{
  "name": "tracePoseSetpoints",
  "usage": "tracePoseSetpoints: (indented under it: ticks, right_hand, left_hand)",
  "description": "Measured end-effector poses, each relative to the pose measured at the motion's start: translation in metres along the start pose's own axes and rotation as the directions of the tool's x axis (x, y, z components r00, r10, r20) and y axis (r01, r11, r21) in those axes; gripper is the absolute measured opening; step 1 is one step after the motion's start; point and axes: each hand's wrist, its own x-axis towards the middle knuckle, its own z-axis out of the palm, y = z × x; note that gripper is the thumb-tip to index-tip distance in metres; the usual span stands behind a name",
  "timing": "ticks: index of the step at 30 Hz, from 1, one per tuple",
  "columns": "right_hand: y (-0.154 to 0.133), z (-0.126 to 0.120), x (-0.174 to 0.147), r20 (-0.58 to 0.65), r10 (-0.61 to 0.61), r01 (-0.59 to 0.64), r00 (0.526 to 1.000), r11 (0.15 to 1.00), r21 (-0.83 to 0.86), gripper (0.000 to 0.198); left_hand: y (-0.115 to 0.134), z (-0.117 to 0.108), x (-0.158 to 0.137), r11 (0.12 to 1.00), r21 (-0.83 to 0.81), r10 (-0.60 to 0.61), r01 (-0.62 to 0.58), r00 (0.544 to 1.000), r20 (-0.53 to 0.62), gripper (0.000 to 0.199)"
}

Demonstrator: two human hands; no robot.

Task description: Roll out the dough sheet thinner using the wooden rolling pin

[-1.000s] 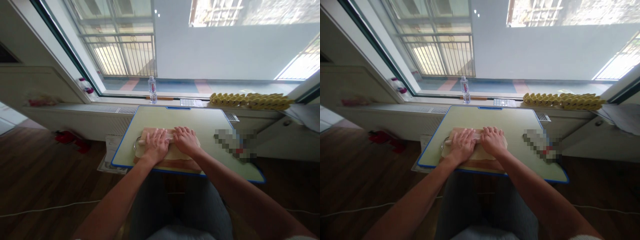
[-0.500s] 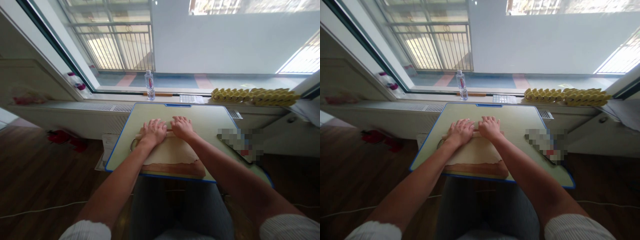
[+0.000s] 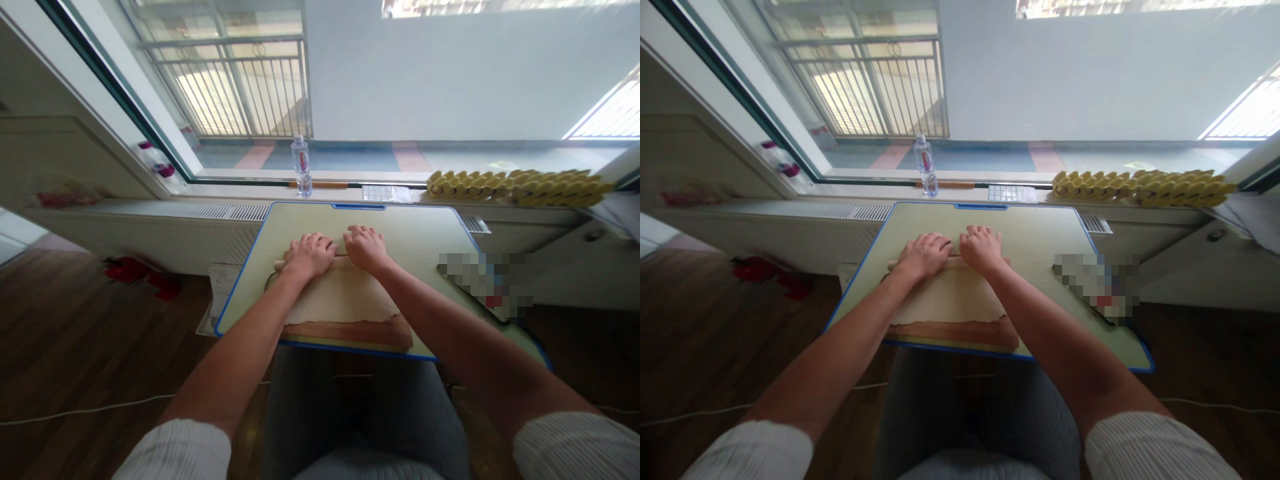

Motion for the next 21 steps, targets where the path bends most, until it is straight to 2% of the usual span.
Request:
tracePoseSetpoints:
  ticks: [6,9,12,17,21]
  right_hand:
    - [0.001,-0.004,-0.049,-0.053,-0.116,0.112,0.992,0.991,-0.066,0.054]
    - [0.002,-0.005,-0.074,-0.063,-0.094,0.09,0.994,0.993,-0.076,0.06]
    - [0.001,-0.004,-0.097,-0.062,-0.077,0.072,0.995,0.995,-0.073,0.06]
    - [0.002,-0.006,-0.141,-0.114,-0.077,0.072,0.991,0.996,-0.046,0.054]
    - [0.015,-0.014,-0.172,-0.128,-0.087,0.089,0.988,0.996,0.01,0.044]
  left_hand:
    - [0.012,0.004,-0.039,1.0,-0.004,-0.007,0.007,0.991,-0.135,0.049]
    - [0.018,0.007,-0.061,1.0,-0.016,0.011,-0.014,0.985,-0.171,0.051]
    - [0.024,0.008,-0.086,0.999,-0.04,0.01,-0.016,0.989,-0.145,0.051]
    - [0.027,0.007,-0.125,0.994,-0.089,0.045,-0.062,0.981,-0.189,0.039]
    - [0.029,0.001,-0.14,0.992,-0.097,0.056,-0.081,0.971,-0.231,0.026]
